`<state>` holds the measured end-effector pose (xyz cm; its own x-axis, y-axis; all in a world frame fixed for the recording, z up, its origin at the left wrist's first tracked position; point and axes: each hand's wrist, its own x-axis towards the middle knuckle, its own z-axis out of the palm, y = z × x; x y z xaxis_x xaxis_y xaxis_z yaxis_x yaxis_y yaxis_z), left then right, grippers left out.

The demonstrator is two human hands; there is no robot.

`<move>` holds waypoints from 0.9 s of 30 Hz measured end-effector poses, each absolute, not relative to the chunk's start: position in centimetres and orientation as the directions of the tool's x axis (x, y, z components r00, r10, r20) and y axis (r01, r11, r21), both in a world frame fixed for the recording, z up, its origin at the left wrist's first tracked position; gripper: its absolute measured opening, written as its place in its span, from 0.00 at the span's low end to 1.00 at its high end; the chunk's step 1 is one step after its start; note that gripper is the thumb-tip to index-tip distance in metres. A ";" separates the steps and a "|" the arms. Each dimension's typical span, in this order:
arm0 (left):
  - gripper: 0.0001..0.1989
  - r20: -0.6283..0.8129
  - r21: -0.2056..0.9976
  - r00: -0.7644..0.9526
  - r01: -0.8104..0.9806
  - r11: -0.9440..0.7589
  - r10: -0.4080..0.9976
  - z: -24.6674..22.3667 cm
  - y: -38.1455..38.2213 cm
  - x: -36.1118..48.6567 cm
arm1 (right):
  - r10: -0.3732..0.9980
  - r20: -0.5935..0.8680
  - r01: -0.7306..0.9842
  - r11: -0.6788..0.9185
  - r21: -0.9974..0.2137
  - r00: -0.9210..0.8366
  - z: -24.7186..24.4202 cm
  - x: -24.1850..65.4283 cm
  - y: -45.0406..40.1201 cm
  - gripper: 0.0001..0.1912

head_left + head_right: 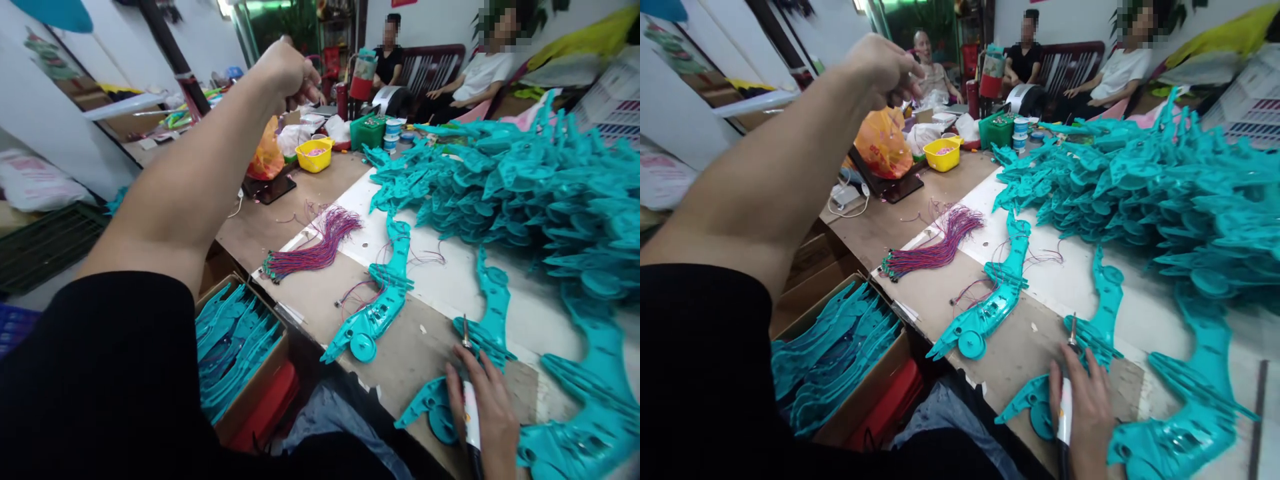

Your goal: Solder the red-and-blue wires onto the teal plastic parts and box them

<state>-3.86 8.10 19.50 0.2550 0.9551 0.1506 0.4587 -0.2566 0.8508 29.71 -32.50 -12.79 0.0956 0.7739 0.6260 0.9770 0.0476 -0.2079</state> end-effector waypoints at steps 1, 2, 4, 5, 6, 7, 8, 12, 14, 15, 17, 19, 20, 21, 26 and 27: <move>0.06 0.157 0.847 0.258 0.461 -0.265 0.953 20.1 7.1 -2.7 | 0.775 0.623 0.974 0.044 -0.222 0.107 -12.7 29.6 -32.5 0.20; 0.06 0.160 0.851 0.254 0.454 -0.263 0.954 20.6 5.8 -1.5 | 0.770 0.627 0.971 0.043 -0.237 0.119 -12.5 29.6 -32.5 0.20; 0.07 0.147 0.875 0.303 0.404 -0.267 0.942 21.1 2.5 0.9 | 0.743 0.657 0.965 0.060 -0.254 0.126 -11.5 29.5 -32.4 0.19; 0.08 0.145 0.890 0.360 0.359 -0.281 0.921 21.1 0.6 2.0 | 0.713 0.689 0.964 0.072 -0.256 0.130 -10.6 29.6 -32.4 0.19; 0.10 0.149 0.904 0.423 0.308 -0.296 0.894 20.8 -1.4 3.2 | 0.672 0.727 0.962 0.081 -0.259 0.140 -9.4 29.6 -32.3 0.19; 0.12 0.150 0.920 0.484 0.250 -0.301 0.862 20.3 -3.4 4.3 | 0.630 0.761 0.959 0.094 -0.269 0.152 -7.8 29.7 -32.1 0.19; 0.12 0.152 0.937 0.531 0.191 -0.292 0.834 19.6 -5.4 5.4 | 0.593 0.785 0.950 0.103 -0.296 0.180 -6.0 29.7 -31.9 0.19; 0.10 0.059 0.994 0.659 0.034 -0.109 0.750 15.6 -12.4 9.9 | 0.476 0.823 0.840 0.267 -0.472 0.311 0.9 29.8 -30.3 0.19; 0.08 0.004 1.000 0.721 0.003 -0.010 0.693 13.3 -15.1 11.7 | 0.506 0.779 0.713 0.383 -0.587 0.370 2.7 29.9 -29.5 0.26; 0.08 -0.013 1.000 0.751 -0.008 0.030 0.660 12.2 -16.3 12.3 | 0.559 0.733 0.615 0.435 -0.657 0.387 3.0 30.1 -29.3 0.28; 0.09 -0.039 0.995 0.802 -0.024 0.097 0.596 10.0 -18.2 12.8 | 0.737 0.564 0.352 0.450 -0.820 0.372 2.9 30.7 -29.8 0.29; 0.12 -0.068 0.988 0.836 -0.020 0.154 0.545 7.7 -19.7 12.4 | 0.876 0.375 0.149 0.346 -0.927 0.302 2.5 31.7 -31.4 0.26; 0.14 -0.084 0.984 0.846 -0.011 0.176 0.527 6.5 -20.4 12.0 | 0.912 0.312 0.105 0.295 -0.950 0.266 2.4 32.4 -32.3 0.25; 0.15 -0.108 0.981 0.853 0.008 0.194 0.510 5.3 -21.1 11.6 | 0.928 0.285 0.104 0.267 -0.958 0.242 2.5 33.3 -33.0 0.24; 0.19 -0.291 0.940 0.839 0.162 0.300 0.460 -1.4 -24.4 11.3 | 0.886 0.448 0.529 0.325 -0.784 0.118 2.6 36.9 -31.2 0.15; 0.19 -0.313 0.929 0.818 0.159 0.335 0.482 -2.5 -24.9 11.7 | 0.880 0.471 0.634 0.336 -0.697 0.052 2.0 37.2 -29.7 0.13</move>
<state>11.73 -24.89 -2.46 0.8183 0.4820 -0.3132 0.1585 0.3345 0.9290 37.18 -29.70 2.02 0.0522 0.8803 0.4714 0.6337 0.3356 -0.6969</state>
